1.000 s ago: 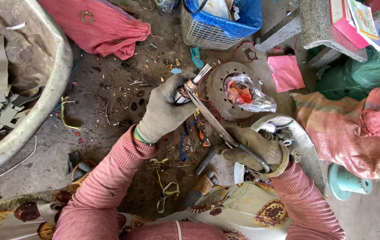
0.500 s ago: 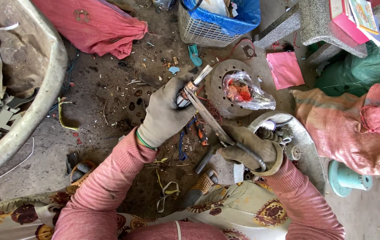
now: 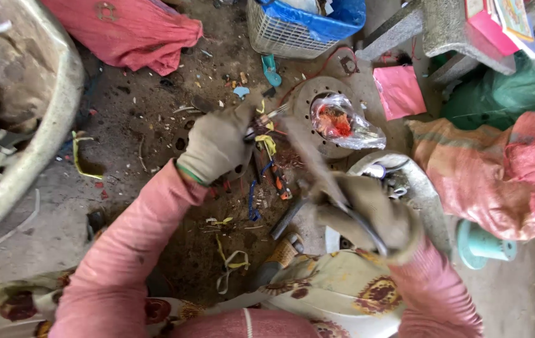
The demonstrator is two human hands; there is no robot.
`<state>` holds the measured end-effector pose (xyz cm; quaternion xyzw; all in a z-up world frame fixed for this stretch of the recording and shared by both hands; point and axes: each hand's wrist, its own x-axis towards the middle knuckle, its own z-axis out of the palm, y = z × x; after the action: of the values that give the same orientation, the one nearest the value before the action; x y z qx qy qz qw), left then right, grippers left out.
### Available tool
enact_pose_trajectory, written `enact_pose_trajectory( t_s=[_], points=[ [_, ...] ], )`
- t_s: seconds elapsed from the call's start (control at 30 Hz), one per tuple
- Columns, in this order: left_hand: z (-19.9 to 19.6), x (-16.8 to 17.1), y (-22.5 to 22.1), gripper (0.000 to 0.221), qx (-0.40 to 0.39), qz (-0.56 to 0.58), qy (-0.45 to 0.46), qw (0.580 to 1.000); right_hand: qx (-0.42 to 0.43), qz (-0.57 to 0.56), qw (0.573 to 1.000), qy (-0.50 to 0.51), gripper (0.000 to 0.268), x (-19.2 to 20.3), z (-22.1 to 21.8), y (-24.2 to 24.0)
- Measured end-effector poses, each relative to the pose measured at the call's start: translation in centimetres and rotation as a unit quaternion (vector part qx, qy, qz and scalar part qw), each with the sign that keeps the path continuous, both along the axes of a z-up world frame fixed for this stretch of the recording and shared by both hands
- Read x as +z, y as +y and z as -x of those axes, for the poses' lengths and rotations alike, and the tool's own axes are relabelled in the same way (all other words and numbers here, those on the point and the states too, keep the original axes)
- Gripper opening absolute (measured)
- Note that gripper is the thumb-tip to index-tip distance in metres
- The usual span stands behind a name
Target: Disassembling a small electric motor armature to extract copper windings using pliers.
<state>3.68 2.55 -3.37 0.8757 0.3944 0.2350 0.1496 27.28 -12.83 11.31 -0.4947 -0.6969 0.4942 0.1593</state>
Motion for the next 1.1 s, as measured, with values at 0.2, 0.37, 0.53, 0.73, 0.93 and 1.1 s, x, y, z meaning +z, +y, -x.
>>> enact_pose_trajectory(
  t_s=[0.2,0.37,0.53,0.73,0.93,1.1],
  points=[
    [-2.9,0.0,-2.4,0.062,0.019,0.157,-0.401,0.903,-0.096,-0.278,0.953,-0.069,0.032,2.5,1.0,0.3],
    [-0.9,2.2,-2.3,0.074,-0.041,0.010,-0.480,0.877,-0.332,-0.094,0.931,-0.119,0.023,-7.3,-0.5,5.3],
    [-0.2,2.8,-2.3,0.078,-0.006,0.198,-0.512,0.836,-0.152,-0.204,0.909,-0.331,0.038,-11.3,3.5,9.0],
    [1.0,2.9,-2.8,0.076,-0.028,0.007,-0.455,0.890,-0.041,-0.055,0.825,-0.561,0.032,-14.3,6.9,13.3],
    [2.8,1.4,-1.1,0.084,-0.041,0.027,-0.449,0.892,0.128,-0.225,0.710,-0.655,0.027,-15.1,6.6,15.8],
    [5.0,1.4,0.0,0.085,-0.026,-0.035,-0.424,0.905,-0.253,-0.037,0.929,-0.269,0.033,-15.5,0.6,14.4]
  ],
)
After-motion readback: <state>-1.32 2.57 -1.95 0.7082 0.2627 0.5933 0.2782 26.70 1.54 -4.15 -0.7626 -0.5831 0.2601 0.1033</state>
